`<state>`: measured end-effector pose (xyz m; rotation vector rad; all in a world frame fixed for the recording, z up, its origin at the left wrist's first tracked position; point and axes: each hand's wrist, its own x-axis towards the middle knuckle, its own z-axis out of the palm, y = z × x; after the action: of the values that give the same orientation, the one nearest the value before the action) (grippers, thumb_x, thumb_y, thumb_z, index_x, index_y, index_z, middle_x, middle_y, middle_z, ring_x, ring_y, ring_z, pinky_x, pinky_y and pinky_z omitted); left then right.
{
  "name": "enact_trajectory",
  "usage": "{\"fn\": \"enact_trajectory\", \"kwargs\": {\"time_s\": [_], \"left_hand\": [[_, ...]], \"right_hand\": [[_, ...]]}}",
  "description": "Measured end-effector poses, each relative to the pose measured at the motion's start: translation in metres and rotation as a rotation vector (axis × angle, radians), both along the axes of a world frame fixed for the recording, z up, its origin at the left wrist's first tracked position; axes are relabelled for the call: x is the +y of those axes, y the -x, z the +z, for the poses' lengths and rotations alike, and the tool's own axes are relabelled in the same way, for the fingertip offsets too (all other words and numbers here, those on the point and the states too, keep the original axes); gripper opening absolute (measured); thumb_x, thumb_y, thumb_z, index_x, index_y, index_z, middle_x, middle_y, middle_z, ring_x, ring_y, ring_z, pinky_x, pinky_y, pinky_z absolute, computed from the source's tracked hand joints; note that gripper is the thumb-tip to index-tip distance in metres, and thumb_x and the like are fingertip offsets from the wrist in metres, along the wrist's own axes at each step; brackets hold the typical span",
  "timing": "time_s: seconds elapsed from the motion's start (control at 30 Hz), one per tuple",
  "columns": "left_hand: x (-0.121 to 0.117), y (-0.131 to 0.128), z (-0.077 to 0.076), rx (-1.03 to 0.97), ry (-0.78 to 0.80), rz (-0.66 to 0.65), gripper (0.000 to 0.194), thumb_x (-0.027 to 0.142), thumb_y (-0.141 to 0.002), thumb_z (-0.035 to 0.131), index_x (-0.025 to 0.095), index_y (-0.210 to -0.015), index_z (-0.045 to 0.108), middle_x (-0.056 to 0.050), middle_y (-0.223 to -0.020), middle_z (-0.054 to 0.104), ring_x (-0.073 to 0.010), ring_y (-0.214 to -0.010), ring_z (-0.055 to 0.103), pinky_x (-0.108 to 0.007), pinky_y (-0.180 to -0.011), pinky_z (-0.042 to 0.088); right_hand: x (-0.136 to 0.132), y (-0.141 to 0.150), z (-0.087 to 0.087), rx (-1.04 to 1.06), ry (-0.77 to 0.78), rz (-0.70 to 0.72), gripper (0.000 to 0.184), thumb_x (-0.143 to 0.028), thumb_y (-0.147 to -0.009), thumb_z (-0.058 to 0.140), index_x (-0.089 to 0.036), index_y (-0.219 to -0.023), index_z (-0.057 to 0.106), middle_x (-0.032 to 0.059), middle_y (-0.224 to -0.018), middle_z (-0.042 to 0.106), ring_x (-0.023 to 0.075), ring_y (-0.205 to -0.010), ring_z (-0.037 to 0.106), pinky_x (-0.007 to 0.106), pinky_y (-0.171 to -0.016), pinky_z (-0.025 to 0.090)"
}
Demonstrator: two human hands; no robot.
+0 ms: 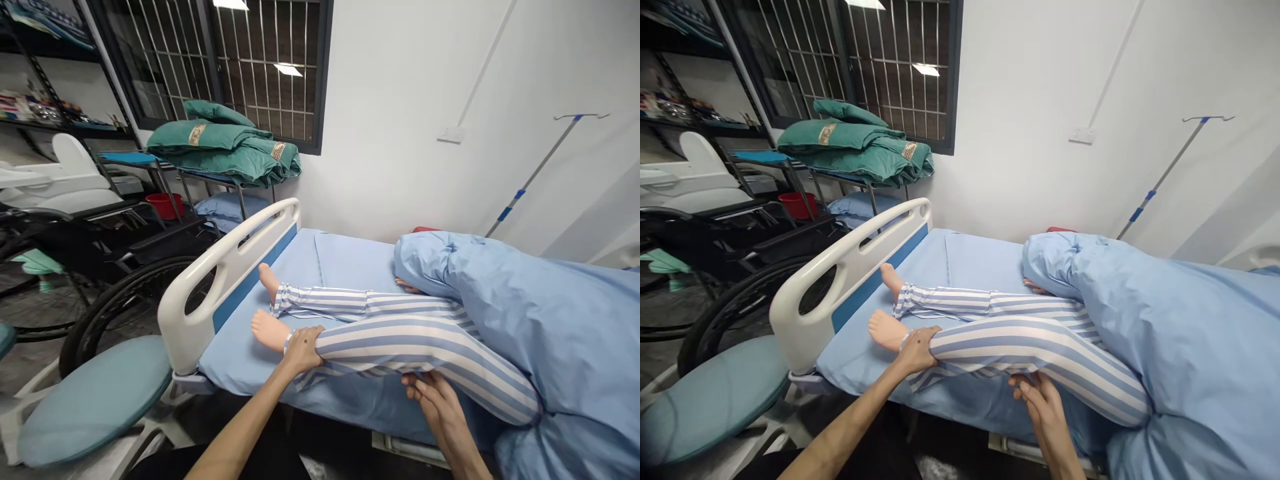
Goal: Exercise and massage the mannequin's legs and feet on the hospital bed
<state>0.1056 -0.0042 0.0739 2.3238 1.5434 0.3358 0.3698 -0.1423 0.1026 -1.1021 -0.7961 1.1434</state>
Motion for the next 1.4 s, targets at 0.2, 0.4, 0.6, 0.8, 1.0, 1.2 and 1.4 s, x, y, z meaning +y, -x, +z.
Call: {"fn": "enact_trajectory", "kwargs": {"time_s": [0.2, 0.4, 0.6, 0.8, 1.0, 1.2, 1.4], "left_hand": [[0.009, 0.042, 0.025, 0.127, -0.173, -0.072, 0.054, 0.023, -0.057, 0.06, 0.024, -0.111, 0.054, -0.005, -0.108, 0.064, -0.026, -0.099, 0.056, -0.035, -0.085, 0.037], [-0.005, 0.079, 0.053, 0.366, -0.398, -0.119, 0.05, 0.011, -0.06, 0.053, 0.02, -0.109, 0.055, -0.009, -0.099, 0.063, -0.0279, -0.095, 0.053, -0.041, -0.082, 0.035], [-0.021, 0.082, 0.056, 0.376, -0.402, -0.089, 0.048, 0.007, -0.061, 0.05, 0.021, -0.107, 0.056, -0.01, -0.098, 0.062, -0.0272, -0.093, 0.052, -0.041, -0.081, 0.034], [-0.015, 0.057, 0.04, 0.145, -0.264, -0.056, 0.052, 0.02, -0.059, 0.059, 0.022, -0.111, 0.055, -0.007, -0.107, 0.064, -0.0269, -0.101, 0.054, -0.037, -0.088, 0.037], [-0.015, -0.009, 0.008, -0.071, -0.165, 0.031, 0.055, 0.03, -0.058, 0.063, 0.024, -0.112, 0.054, -0.004, -0.11, 0.064, -0.0255, -0.102, 0.057, -0.032, -0.086, 0.04], [-0.019, -0.03, -0.032, -0.113, -0.057, 0.088, 0.051, 0.036, -0.063, 0.06, 0.023, -0.112, 0.053, -0.004, -0.105, 0.065, -0.0236, -0.099, 0.059, -0.029, -0.079, 0.043], [-0.017, -0.025, -0.021, -0.019, -0.048, 0.044, 0.05, 0.036, -0.061, 0.06, 0.027, -0.109, 0.053, -0.002, -0.095, 0.067, -0.0239, -0.092, 0.06, -0.029, -0.075, 0.043]], "right_hand": [[0.001, 0.021, -0.03, 0.167, 0.022, -0.024, 0.029, -0.032, -0.062, 0.076, -0.027, -0.089, 0.066, 0.0015, -0.093, 0.063, 0.0221, -0.081, 0.06, 0.03, -0.059, 0.045], [0.008, 0.051, -0.096, 0.428, 0.168, 0.016, 0.033, -0.026, -0.05, 0.083, -0.023, -0.078, 0.065, -0.0001, -0.086, 0.064, 0.0237, -0.078, 0.064, 0.028, -0.056, 0.043], [0.003, 0.054, -0.094, 0.442, 0.18, 0.1, 0.026, -0.026, -0.052, 0.082, -0.021, -0.07, 0.065, 0.0008, -0.079, 0.064, 0.027, -0.081, 0.065, 0.029, -0.057, 0.044], [-0.008, 0.023, -0.021, 0.318, -0.039, 0.196, 0.033, -0.027, -0.062, 0.075, -0.027, -0.093, 0.065, 0.0038, -0.107, 0.063, 0.0299, -0.106, 0.056, 0.042, -0.078, 0.048], [-0.001, -0.009, 0.031, 0.226, -0.173, 0.214, 0.033, -0.026, -0.068, 0.068, -0.028, -0.101, 0.062, 0.0038, -0.109, 0.062, 0.0247, -0.109, 0.052, 0.048, -0.096, 0.04], [-0.002, -0.006, 0.036, 0.182, -0.114, 0.229, 0.043, -0.022, -0.063, 0.07, -0.024, -0.105, 0.06, 0.0038, -0.107, 0.063, 0.0254, -0.111, 0.051, 0.045, -0.094, 0.043], [-0.003, -0.002, 0.038, 0.171, -0.089, 0.196, 0.042, -0.022, -0.065, 0.068, -0.024, -0.106, 0.061, 0.0036, -0.107, 0.064, 0.0258, -0.111, 0.053, 0.042, -0.091, 0.046]]}}
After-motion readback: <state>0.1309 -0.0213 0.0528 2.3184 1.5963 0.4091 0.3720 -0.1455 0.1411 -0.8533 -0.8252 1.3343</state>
